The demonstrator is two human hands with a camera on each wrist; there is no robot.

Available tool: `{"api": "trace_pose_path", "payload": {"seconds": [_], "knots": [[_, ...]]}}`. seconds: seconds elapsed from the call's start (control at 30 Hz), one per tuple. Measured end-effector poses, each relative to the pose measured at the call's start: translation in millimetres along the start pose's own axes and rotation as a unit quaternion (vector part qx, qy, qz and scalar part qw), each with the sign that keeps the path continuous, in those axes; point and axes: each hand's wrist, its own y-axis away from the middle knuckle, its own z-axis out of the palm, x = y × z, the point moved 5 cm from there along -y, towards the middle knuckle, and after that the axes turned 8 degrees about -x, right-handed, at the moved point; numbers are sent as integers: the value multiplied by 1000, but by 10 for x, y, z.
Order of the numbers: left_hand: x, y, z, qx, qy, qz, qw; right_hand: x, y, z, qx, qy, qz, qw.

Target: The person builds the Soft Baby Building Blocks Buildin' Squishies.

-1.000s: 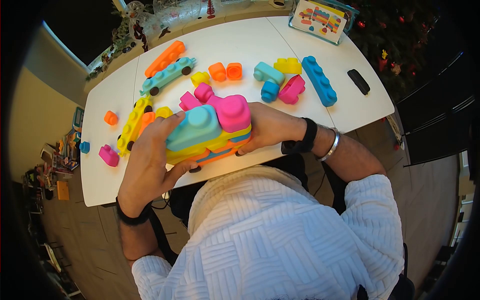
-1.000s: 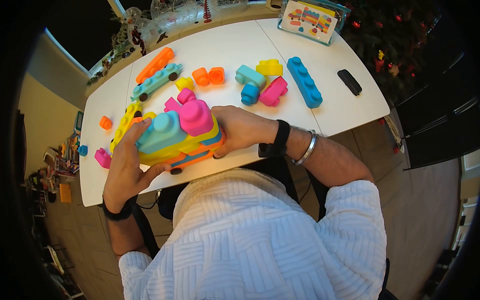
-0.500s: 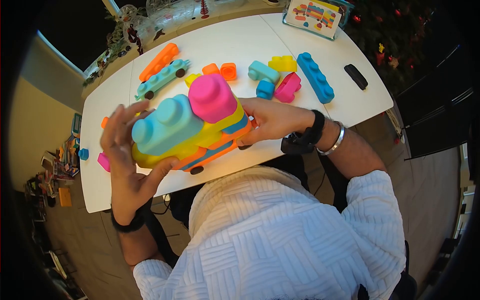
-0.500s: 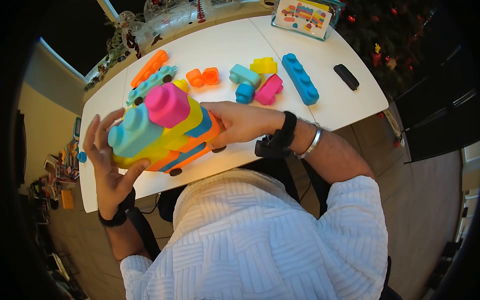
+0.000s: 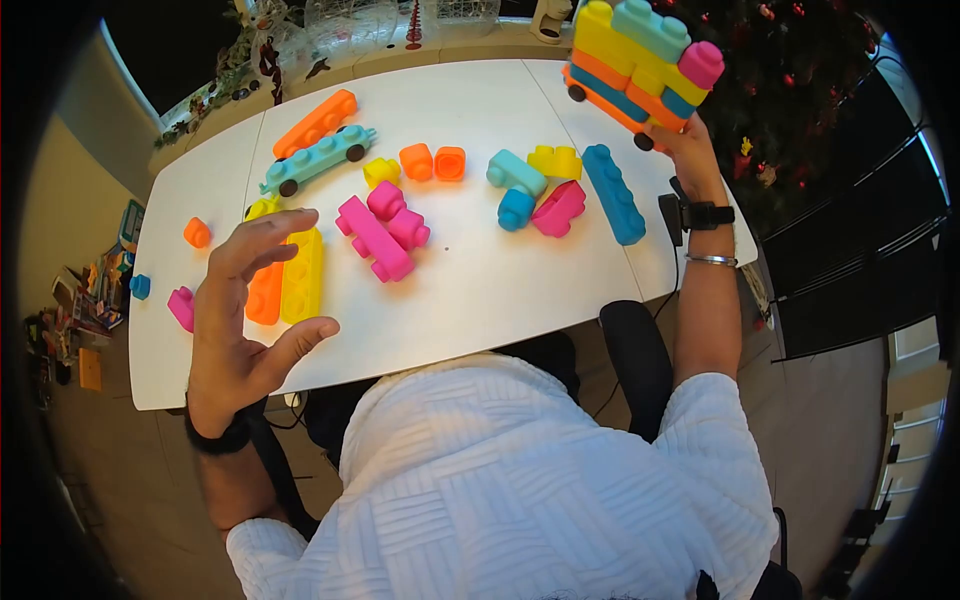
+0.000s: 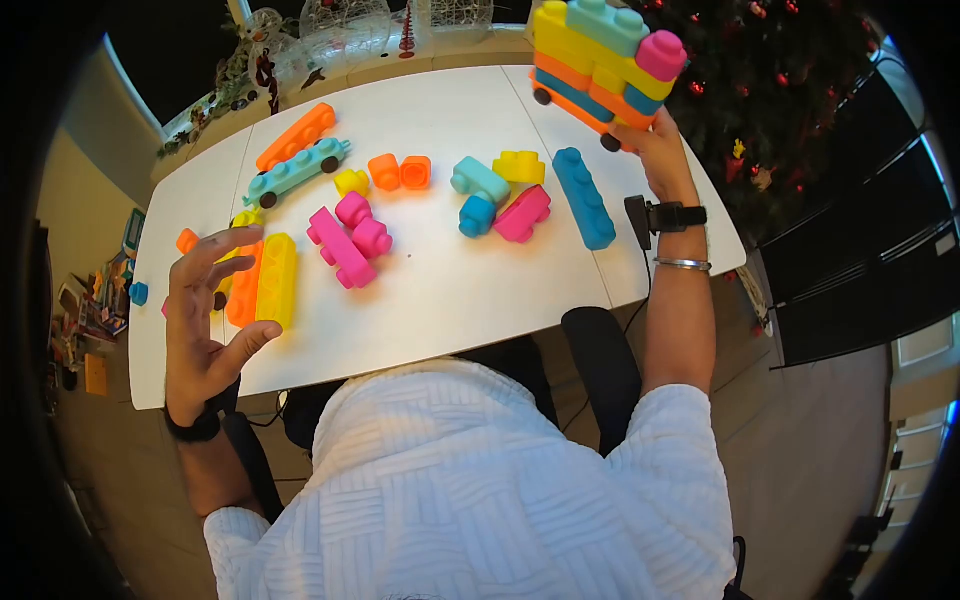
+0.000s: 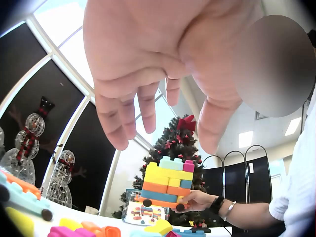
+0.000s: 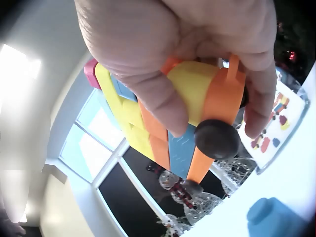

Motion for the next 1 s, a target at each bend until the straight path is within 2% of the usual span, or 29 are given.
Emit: {"api": "trace_pose_path", "payload": {"seconds": [0.07,0.1,0.17,0.3,0.37,0.4,0.47,0.53,0.6,0.63,0.7,0.73,0.8,1.0], "knots": [[18,-15,23,-24,-10,23,999,295,49,-153,56,13,52,997],[20,-22,21,-19,-11,20,1000,462,50,-223,52,14,50,997],[25,-46,57,-48,-17,12,999,788,81,-298,62,-36,144,987],[26,-48,104,-67,-20,9,997,855,184,-223,40,-128,170,976],[44,-67,123,-83,-26,0,996,851,132,-196,-6,-89,158,983],[55,-76,134,-87,-26,4,996,867,101,-186,-1,-92,159,983],[74,-69,150,-96,-36,3,995,858,-17,-54,-25,-2,184,983],[107,-52,140,-100,-37,0,994,851,-142,71,-47,-6,207,977],[122,-65,141,-104,-37,9,994,866,-302,179,-135,108,206,963],[93,-50,131,-104,-32,3,994,872,-395,191,-124,107,202,966],[22,-20,128,-101,-21,-14,995,834,-594,266,-142,317,149,926],[16,-19,133,-104,-25,-9,994,825,-661,294,-136,314,147,928],[-10,-12,129,-113,-20,-28,993,877,-747,371,-158,294,201,921],[-85,-40,72,-147,-50,-26,987,705,-694,369,-120,312,206,920]]}}
